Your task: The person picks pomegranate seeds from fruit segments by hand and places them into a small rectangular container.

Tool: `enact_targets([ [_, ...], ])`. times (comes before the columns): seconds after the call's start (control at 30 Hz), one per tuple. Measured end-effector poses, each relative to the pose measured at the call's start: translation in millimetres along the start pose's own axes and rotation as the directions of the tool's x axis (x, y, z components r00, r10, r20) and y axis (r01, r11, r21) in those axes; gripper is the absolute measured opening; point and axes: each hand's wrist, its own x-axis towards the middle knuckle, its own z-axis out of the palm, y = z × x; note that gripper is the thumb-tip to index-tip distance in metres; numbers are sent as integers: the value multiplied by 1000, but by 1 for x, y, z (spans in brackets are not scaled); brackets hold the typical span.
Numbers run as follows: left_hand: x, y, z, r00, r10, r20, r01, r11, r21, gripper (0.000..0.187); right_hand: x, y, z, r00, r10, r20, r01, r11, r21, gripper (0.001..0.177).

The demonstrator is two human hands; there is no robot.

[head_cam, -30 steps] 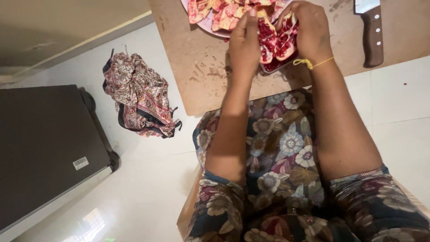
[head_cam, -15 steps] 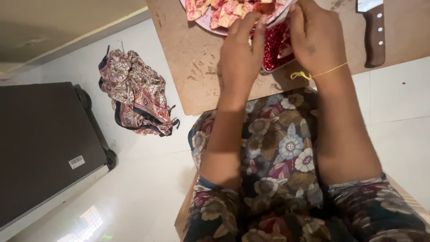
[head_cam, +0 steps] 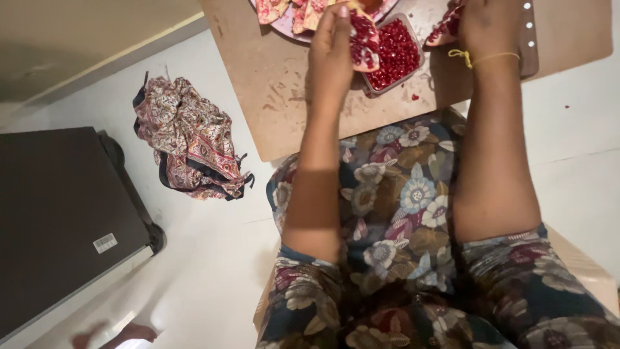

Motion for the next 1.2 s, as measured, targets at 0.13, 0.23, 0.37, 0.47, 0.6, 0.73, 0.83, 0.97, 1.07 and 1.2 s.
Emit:
enact_targets([
  [0.13, 17, -36, -10, 994, 105, -15, -102, 895, -434, 47, -3, -13, 0, 982, -112, -154, 85, 982, -167, 26],
  [0.23, 23, -45, -17, 996, 65, -60, -88, 838, -538, 51, -5, -39, -2, 990, -65, -124, 65, 998, -7, 28],
  [0.37, 16, -33, -25, 999, 33, -14, -34, 741, -670, 55, -20, -89, -18, 962, -271, 43, 271, 962, -7, 20],
  [0.47, 10, -32, -33, 985, -171, -5, 144, 842, -520, 58, -38, -106, -43, 961, -229, 153, 245, 965, -96, 41],
  [0.6, 19, -54, -45, 994, -105, -30, 76, 859, -506, 60, -70, -99, -53, 968, -77, 239, 77, 997, 11, 10],
  [0.73, 20, -63, -54, 997, -65, -37, 48, 935, -352, 59, -94, -97, -23, 925, 162, 343, -159, 987, -35, 32],
  [0.83, 5, -35, -61, 980, -184, -72, 171, 973, -156, 57, -93, -95, -12, 908, 139, 394, -222, 959, 173, 8],
  [0.97, -25, 16, -73, 948, -286, -137, 315, 897, 311, 59, -93, -99, -17, 946, 6, 324, 7, 999, -40, 11],
  [1.07, -38, 25, -65, 924, -368, -107, 382, 857, 345, 55, -97, -104, -25, 951, 29, 307, -48, 997, 54, 11],
  [1.2, -27, 12, -56, 973, -102, -206, 204, 793, 574, 43, -87, -121, -41, 987, -136, 81, 135, 991, 20, 9],
])
